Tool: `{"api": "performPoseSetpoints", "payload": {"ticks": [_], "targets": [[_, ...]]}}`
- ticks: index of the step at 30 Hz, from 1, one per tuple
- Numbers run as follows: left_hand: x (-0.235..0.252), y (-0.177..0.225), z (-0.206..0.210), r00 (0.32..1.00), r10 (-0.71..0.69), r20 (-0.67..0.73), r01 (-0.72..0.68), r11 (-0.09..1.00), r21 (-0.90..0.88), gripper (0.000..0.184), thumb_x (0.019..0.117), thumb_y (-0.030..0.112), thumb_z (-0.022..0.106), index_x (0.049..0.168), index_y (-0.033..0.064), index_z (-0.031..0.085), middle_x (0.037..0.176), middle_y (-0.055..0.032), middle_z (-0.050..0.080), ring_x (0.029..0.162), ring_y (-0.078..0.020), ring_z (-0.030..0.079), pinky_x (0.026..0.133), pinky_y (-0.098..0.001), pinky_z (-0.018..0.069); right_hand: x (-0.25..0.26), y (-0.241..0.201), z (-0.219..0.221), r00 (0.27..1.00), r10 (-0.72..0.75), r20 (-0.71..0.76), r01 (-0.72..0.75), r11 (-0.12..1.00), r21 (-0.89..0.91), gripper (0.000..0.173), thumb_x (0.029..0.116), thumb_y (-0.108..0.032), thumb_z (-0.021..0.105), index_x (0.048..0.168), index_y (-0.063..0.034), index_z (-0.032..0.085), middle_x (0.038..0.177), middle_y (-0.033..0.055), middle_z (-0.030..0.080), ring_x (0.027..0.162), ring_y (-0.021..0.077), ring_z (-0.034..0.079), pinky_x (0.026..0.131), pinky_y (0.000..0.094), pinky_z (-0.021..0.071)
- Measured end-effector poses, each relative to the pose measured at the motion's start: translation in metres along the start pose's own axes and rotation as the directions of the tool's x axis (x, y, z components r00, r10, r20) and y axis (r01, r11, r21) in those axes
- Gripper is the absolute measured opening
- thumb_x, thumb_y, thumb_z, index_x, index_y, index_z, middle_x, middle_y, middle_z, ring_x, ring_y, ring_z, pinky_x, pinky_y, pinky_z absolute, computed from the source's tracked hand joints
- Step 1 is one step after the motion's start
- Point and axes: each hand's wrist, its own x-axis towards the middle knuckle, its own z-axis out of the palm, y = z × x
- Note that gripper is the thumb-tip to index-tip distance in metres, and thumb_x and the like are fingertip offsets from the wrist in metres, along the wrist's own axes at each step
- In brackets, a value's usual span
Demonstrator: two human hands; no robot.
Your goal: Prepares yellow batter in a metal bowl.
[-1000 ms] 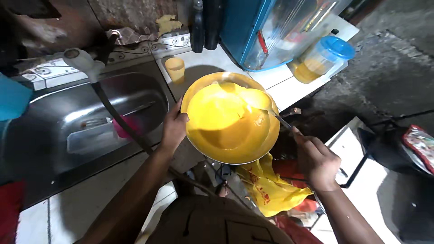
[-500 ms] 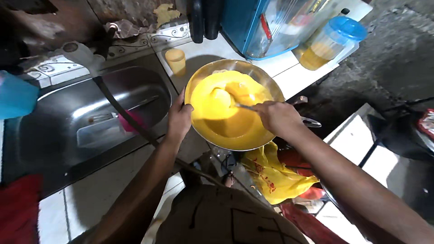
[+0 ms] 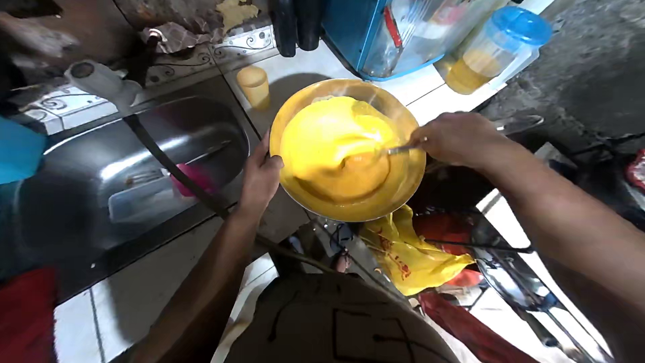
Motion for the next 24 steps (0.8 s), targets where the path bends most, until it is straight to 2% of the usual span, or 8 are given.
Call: {"api": "performPoseSetpoints", "payload": {"ticks": [2,6,10,14,17,19,21,24], "targets": [[0.003,0.004,0.003,1.000,-0.010,0.011,0.010,1.000,0.007,0.072,0.0915,-0.005,0.050,0.159,0.0168,0.037,0.148,-0.0113,0.053,0.120,-0.0196,0.061,0.094,-0.0397,0.0533,0.011,-0.014,0.005,0.995,0.029,-0.094,-0.032,0.999,-0.026,0.024,0.0997,-0.008,0.061,0.116,-0.0150,0.077,0.108,0.0207,0.074,0.103,0.0460,0.069,0.083,0.0662,0.0534],[0.003,0.004,0.009,1.000,-0.005,-0.015,0.005,1.000,-0.006,0.071,0.0927,-0.006,0.049,0.159,0.0159,0.035,0.148,-0.0119,0.052,0.118,-0.0183,0.062,0.092,-0.0378,0.0546,0.009,-0.011,0.010,0.963,-0.249,-0.104,0.255,0.965,0.059,0.016,0.0982,-0.008,0.066,0.106,-0.0136,0.079,0.096,0.0152,0.075,0.096,0.0401,0.071,0.082,0.0643,0.0550],[0.005,0.008,0.007,0.999,-0.047,0.027,0.046,0.998,0.043,0.072,0.0942,-0.003,0.050,0.160,0.0210,0.034,0.146,-0.0107,0.054,0.112,-0.0201,0.064,0.086,-0.0403,0.0563,0.022,0.007,0.007,0.994,-0.039,-0.102,0.041,0.999,0.025,0.018,0.0988,-0.011,0.065,0.110,-0.0155,0.079,0.100,0.0213,0.074,0.098,0.0475,0.070,0.079,0.0697,0.0526],[0.010,0.010,0.007,0.997,-0.074,0.037,0.073,0.996,0.044,0.072,0.0949,-0.002,0.051,0.160,0.0220,0.033,0.142,-0.0138,0.055,0.103,-0.0234,0.067,0.078,-0.0421,0.0586,0.021,-0.011,0.019,0.946,-0.260,-0.193,0.288,0.949,0.132,0.019,0.0979,-0.008,0.065,0.108,-0.0147,0.080,0.096,0.0144,0.076,0.095,0.0386,0.073,0.083,0.0647,0.0556],[0.011,0.010,0.006,0.996,-0.079,0.040,0.077,0.995,0.066,0.071,0.0951,0.000,0.050,0.160,0.0218,0.033,0.144,-0.0132,0.055,0.112,-0.0238,0.064,0.087,-0.0444,0.0556,0.019,0.019,0.013,0.975,-0.197,-0.103,0.207,0.974,0.088,0.013,0.0954,-0.011,0.072,0.102,-0.0165,0.081,0.090,0.0144,0.075,0.089,0.0400,0.072,0.076,0.0670,0.0545],[0.014,0.012,0.007,0.995,-0.088,0.052,0.084,0.993,0.077,0.071,0.0954,0.000,0.051,0.160,0.0236,0.034,0.144,-0.0129,0.055,0.111,-0.0243,0.065,0.085,-0.0451,0.0561,0.027,0.012,0.006,0.992,-0.059,-0.110,0.064,0.997,0.040,0.020,0.0979,-0.009,0.065,0.111,-0.0164,0.079,0.100,0.0204,0.075,0.098,0.0461,0.070,0.080,0.0693,0.0527],[0.014,0.015,0.009,0.993,-0.100,0.056,0.096,0.993,0.072,0.073,0.0951,-0.001,0.050,0.161,0.0246,0.032,0.143,-0.0139,0.055,0.101,-0.0246,0.067,0.077,-0.0432,0.0580,0.031,-0.006,0.009,0.984,-0.107,-0.142,0.121,0.988,0.099,0.024,0.0989,-0.008,0.062,0.115,-0.0158,0.078,0.103,0.0191,0.075,0.102,0.0435,0.070,0.085,0.0666,0.0535],[0.015,0.013,0.009,0.992,-0.110,0.063,0.107,0.993,0.056,0.069,0.0985,-0.001,0.049,0.161,0.0233,0.031,0.143,-0.0162,0.054,0.093,-0.0259,0.069,0.073,-0.0425,0.0596,0.030,0.015,0.017,0.964,-0.251,-0.090,0.264,0.945,0.193,0.012,0.0962,-0.010,0.071,0.103,-0.0137,0.080,0.092,0.0123,0.076,0.092,0.0356,0.072,0.083,0.0647,0.0544]]}}
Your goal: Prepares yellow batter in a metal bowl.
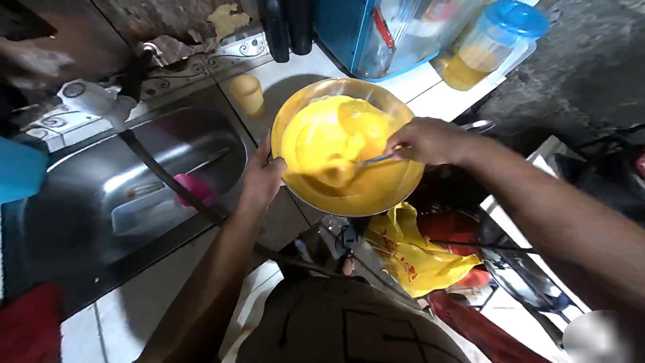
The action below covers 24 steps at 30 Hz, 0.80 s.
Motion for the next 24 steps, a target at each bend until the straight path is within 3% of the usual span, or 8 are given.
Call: {"api": "performPoseSetpoints", "payload": {"ticks": [1,4,7,10,12,15,20,24], "targets": [[0.001,-0.002,0.000,1.000,0.004,-0.001,-0.004,1.000,-0.004,0.070,0.0975,-0.002,0.049,0.161,0.0237,0.031,0.143,-0.0161,0.054,0.091,-0.0256,0.069,0.071,-0.0422,0.0591,-0.003,0.014,-0.002,1.000,0.027,-0.014,-0.027,0.999,-0.031,0.009,0.0929,-0.010,0.075,0.099,-0.0142,0.080,0.088,0.0127,0.075,0.086,0.0367,0.072,0.077,0.0665,0.0554],[-0.001,-0.001,0.004,1.000,-0.005,0.010,0.005,1.000,-0.011,0.073,0.0963,-0.002,0.051,0.161,0.0256,0.030,0.145,-0.0152,0.053,0.092,-0.0263,0.069,0.071,-0.0423,0.0599,0.006,0.009,-0.010,0.970,0.242,-0.020,-0.243,0.964,-0.105,0.018,0.0987,-0.013,0.066,0.112,-0.0166,0.078,0.102,0.0194,0.075,0.101,0.0452,0.070,0.082,0.0705,0.0517],[-0.005,0.002,0.004,1.000,-0.004,0.009,0.004,1.000,-0.028,0.072,0.0989,0.002,0.052,0.161,0.0284,0.029,0.145,-0.0153,0.052,0.096,-0.0275,0.069,0.072,-0.0424,0.0607,0.006,-0.014,0.006,0.988,0.069,-0.135,-0.078,0.995,-0.058,0.020,0.0994,-0.013,0.065,0.111,-0.0203,0.080,0.100,0.0131,0.077,0.097,0.0385,0.072,0.082,0.0661,0.0547],[-0.008,-0.004,0.006,0.998,-0.045,0.052,0.051,0.991,-0.122,0.072,0.1028,0.013,0.054,0.162,0.0376,0.021,0.152,-0.0155,0.045,0.109,-0.0355,0.066,0.075,-0.0520,0.0602,-0.024,-0.027,0.003,0.958,-0.040,-0.284,0.010,0.994,-0.105,0.018,0.0996,-0.012,0.066,0.110,-0.0168,0.080,0.097,0.0111,0.077,0.087,0.0357,0.073,0.074,0.0613,0.0557],[-0.013,-0.011,0.011,0.984,-0.131,0.118,0.155,0.962,-0.225,0.079,0.1019,0.018,0.057,0.163,0.0410,0.012,0.149,-0.0180,0.047,0.111,-0.0396,0.065,0.074,-0.0560,0.0599,-0.046,-0.030,-0.004,0.902,-0.065,-0.427,-0.017,0.983,-0.185,0.020,0.0992,-0.007,0.064,0.111,-0.0125,0.078,0.089,0.0143,0.073,0.072,0.0382,0.071,0.060,0.0601,0.0538],[-0.021,-0.020,0.020,0.947,-0.210,0.244,0.290,0.886,-0.361,0.091,0.0955,0.011,0.058,0.162,0.0305,0.000,0.138,-0.0225,0.052,0.105,-0.0373,0.068,0.071,-0.0520,0.0616,-0.062,-0.033,-0.010,0.842,-0.047,-0.538,-0.138,0.944,-0.298,0.022,0.0989,-0.003,0.060,0.111,-0.0095,0.078,0.080,0.0180,0.066,0.061,0.0408,0.066,0.048,0.0577,0.0484],[-0.028,-0.019,0.021,0.916,-0.190,0.354,0.357,0.790,-0.499,0.094,0.0878,-0.003,0.052,0.160,0.0248,-0.002,0.127,-0.0227,0.057,0.096,-0.0371,0.070,0.065,-0.0517,0.0619,-0.041,-0.038,0.001,0.900,0.201,-0.387,-0.323,0.903,-0.284,0.011,0.0900,0.002,0.071,0.100,-0.0025,0.075,0.089,0.0208,0.071,0.084,0.0438,0.070,0.070,0.0601,0.0540],[-0.038,-0.021,0.028,0.929,-0.173,0.326,0.344,0.726,-0.595,0.091,0.0854,-0.008,0.051,0.158,0.0207,0.006,0.122,-0.0239,0.060,0.092,-0.0406,0.071,0.062,-0.0560,0.0620,-0.024,-0.031,0.016,0.971,0.134,-0.195,-0.174,0.963,-0.204,0.017,0.0972,-0.005,0.066,0.110,-0.0050,0.076,0.098,0.0170,0.073,0.096,0.0382,0.072,0.083,0.0571,0.0572]]}}
